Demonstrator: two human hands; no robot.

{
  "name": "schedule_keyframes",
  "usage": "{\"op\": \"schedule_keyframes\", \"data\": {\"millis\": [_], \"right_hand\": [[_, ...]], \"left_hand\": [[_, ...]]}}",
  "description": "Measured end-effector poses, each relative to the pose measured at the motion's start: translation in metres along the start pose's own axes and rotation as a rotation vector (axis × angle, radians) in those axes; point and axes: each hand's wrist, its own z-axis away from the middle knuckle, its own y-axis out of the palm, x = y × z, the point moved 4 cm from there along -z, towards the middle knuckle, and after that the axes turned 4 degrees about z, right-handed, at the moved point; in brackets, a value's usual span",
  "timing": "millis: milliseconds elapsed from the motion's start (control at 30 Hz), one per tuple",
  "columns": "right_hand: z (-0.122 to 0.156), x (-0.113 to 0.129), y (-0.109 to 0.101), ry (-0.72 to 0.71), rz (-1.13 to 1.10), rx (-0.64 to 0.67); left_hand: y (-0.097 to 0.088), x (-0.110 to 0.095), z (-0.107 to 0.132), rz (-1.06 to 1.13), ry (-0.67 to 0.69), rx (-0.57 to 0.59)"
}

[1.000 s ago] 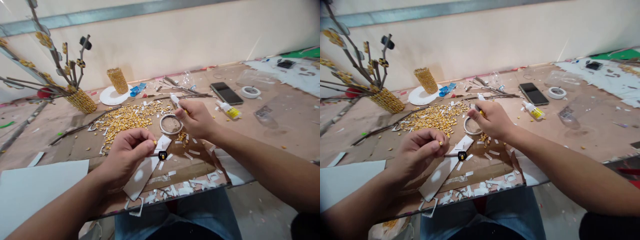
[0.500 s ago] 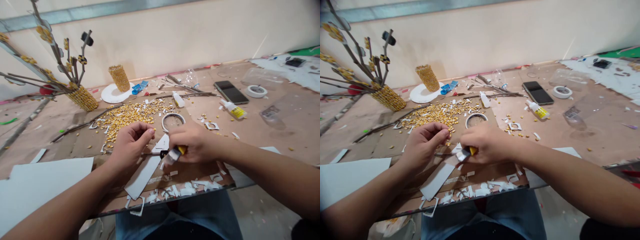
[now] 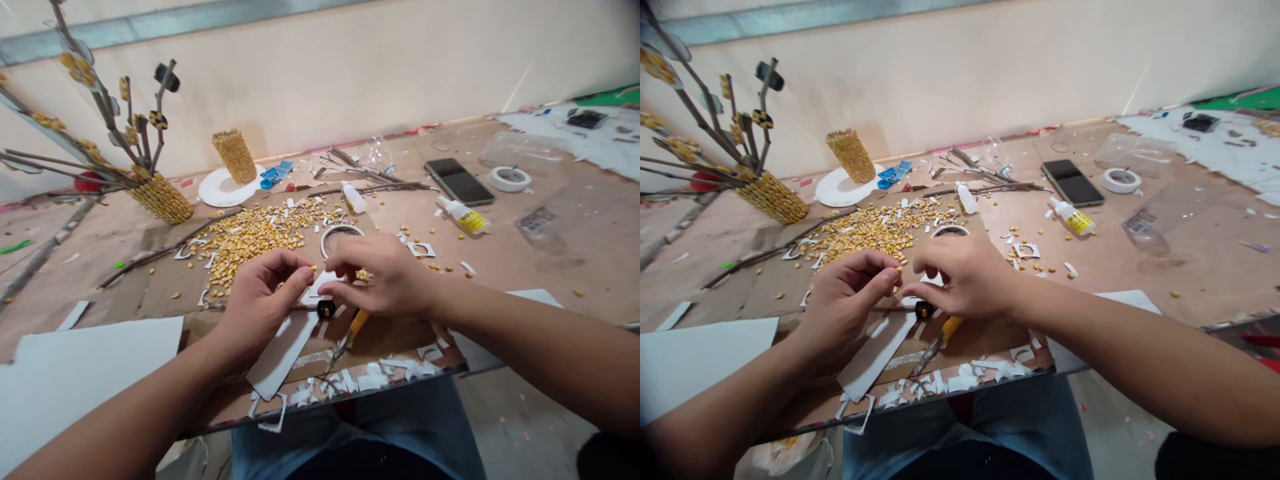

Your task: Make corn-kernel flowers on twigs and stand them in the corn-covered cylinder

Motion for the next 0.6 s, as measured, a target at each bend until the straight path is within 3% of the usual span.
{"op": "schedule_keyframes", "data": {"millis": [67, 167, 333, 433, 533, 600], "right_hand": [[-0.001, -0.004, -0.001, 0.053, -0.087, -0.106], [-0.001, -0.003, 0.0, -0.019, -0.136, -0.18], [-0.001, 0.002, 0.0, -0.135, -0.221, -0.19], [-0.002, 0.002, -0.003, -0.039, -0.266, -0.162], [-0.002, -0.003, -0.007, 0.128, -0.345, -0.189], [-0.003, -0.007, -0.009, 0.225, -0.432, -0.213]], "left_hand": [[0.002, 0.001, 0.001, 0.051, 0.015, 0.036], [0.006, 0.004, 0.002, 0.115, 0.018, 0.079], [0.005, 0.004, 0.002, 0.102, -0.02, 0.144], [0.0, -0.005, 0.0, -0.124, 0.036, 0.242], [-0.002, -0.014, -0.003, -0.585, 0.226, 0.39], [-0.001, -0.012, -0.005, -0.793, 0.269, 0.474]]}}
